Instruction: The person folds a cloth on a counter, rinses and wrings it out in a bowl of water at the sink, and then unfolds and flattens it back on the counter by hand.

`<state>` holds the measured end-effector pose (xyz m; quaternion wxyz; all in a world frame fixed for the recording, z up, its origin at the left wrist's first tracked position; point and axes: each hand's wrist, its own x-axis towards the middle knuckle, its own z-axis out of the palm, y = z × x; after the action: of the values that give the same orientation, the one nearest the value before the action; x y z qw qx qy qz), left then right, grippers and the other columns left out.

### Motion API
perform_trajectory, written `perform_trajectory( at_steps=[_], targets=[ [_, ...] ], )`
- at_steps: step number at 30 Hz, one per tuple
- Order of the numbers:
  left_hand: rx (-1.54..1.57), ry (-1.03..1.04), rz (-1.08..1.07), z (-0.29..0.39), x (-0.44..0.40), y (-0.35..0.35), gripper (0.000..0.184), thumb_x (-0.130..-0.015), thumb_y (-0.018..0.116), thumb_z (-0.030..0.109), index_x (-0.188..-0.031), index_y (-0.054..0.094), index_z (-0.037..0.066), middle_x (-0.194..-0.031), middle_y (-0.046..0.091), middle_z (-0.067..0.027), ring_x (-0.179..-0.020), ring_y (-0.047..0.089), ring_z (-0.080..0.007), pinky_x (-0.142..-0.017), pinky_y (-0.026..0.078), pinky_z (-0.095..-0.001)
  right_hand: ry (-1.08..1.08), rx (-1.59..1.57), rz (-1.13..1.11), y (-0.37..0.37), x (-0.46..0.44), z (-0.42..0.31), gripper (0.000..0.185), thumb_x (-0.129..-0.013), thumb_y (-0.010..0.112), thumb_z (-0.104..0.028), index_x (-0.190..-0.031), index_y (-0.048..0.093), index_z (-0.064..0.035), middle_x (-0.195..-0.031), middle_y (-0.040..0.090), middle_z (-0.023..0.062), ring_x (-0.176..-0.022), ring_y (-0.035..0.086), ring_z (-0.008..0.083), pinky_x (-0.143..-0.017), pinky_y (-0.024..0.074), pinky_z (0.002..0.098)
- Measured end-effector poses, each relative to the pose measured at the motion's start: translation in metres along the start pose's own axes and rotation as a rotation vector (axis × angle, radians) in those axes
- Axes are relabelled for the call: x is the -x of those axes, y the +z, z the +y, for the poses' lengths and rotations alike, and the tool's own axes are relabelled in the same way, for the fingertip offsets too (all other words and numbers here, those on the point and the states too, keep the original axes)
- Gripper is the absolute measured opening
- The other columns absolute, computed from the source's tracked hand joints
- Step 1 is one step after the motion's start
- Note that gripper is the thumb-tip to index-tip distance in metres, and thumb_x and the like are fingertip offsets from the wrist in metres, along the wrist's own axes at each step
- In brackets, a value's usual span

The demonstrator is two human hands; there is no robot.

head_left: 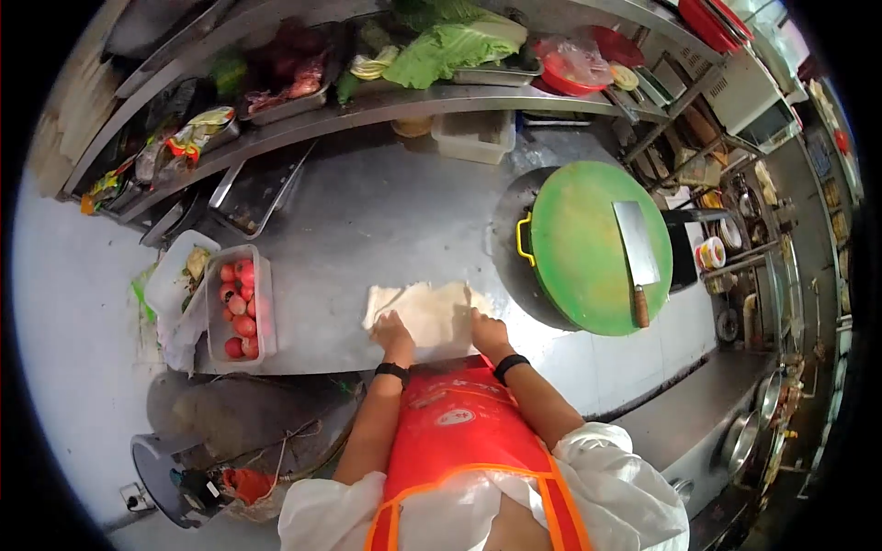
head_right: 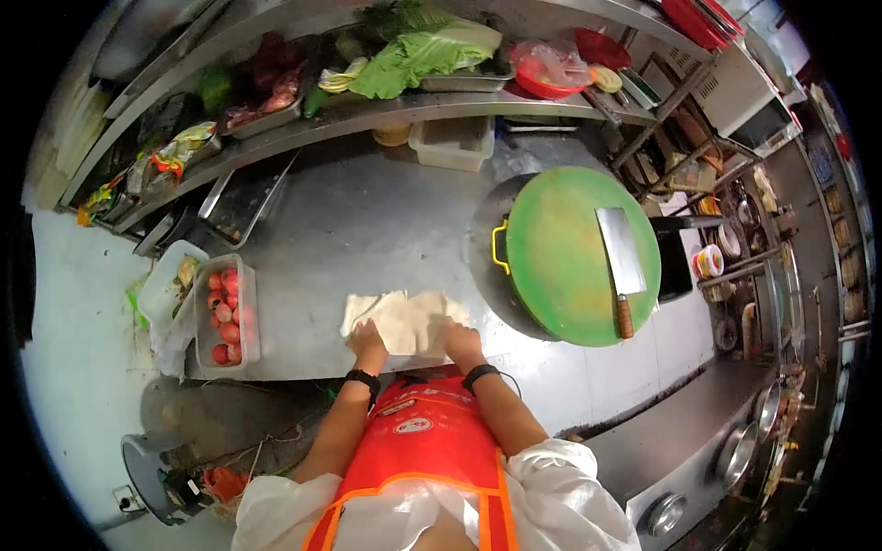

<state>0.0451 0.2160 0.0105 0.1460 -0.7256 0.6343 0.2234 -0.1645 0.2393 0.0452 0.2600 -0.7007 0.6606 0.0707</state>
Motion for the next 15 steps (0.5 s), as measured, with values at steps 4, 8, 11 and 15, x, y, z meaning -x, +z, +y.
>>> perform_trajectory(
  at_steps=[4,8,11,15],
  targets=[
    [-0.030,-0.006,-0.292,-0.010,0.013,-0.020,0.071,-0.074,0.053,0.028,-0.133,0.023,0.004,-0.137,0.029,-0.0085,-0.127,0.024,-0.0283,-0.088,0.038,-0.0478,0.078,-0.019,-0.069,0.017,0.001,0.005,0.029,-0.079,0.042,-0.013,-0.106,0.042,-0.0042,-0.087,0.061,0.0190,-0.078,0.062,0.0300,-0.065,0.0485,0.0396],
    [0.132,-0.078,-0.343,-0.025,-0.006,-0.003,0.076,-0.072,0.054,0.032,-0.134,0.020,0.003,-0.138,0.028,-0.0109,-0.125,0.029,-0.0295,-0.088,0.039,-0.0454,0.159,-0.056,0.033,0.033,-0.006,0.019,0.055,-0.080,0.041,-0.015,-0.131,0.026,-0.0062,-0.082,0.063,0.0145,-0.075,0.062,0.0296,-0.064,0.0483,0.0400],
    [0.176,-0.048,-0.396,-0.026,-0.013,0.005,0.075,-0.074,0.052,0.031,-0.134,0.020,0.002,-0.139,0.022,-0.0171,-0.122,0.034,-0.0315,-0.092,0.037,-0.0430,0.309,-0.362,0.077,0.003,-0.005,0.035,0.075,-0.075,0.049,-0.016,-0.137,0.008,-0.0111,-0.101,0.056,0.0203,-0.087,0.059,0.0314,-0.073,0.0460,0.0404],
    [0.063,0.028,-0.305,-0.017,-0.013,0.003,0.075,-0.070,0.057,0.043,-0.125,0.035,-0.003,-0.129,0.036,-0.0235,-0.115,0.043,-0.0334,-0.093,0.037,-0.0387,0.303,-0.363,0.350,0.004,-0.021,0.058,0.064,-0.073,0.054,-0.019,-0.130,0.024,-0.0090,-0.098,0.055,0.0220,-0.086,0.057,0.0349,-0.071,0.0459,0.0422]
  ],
)
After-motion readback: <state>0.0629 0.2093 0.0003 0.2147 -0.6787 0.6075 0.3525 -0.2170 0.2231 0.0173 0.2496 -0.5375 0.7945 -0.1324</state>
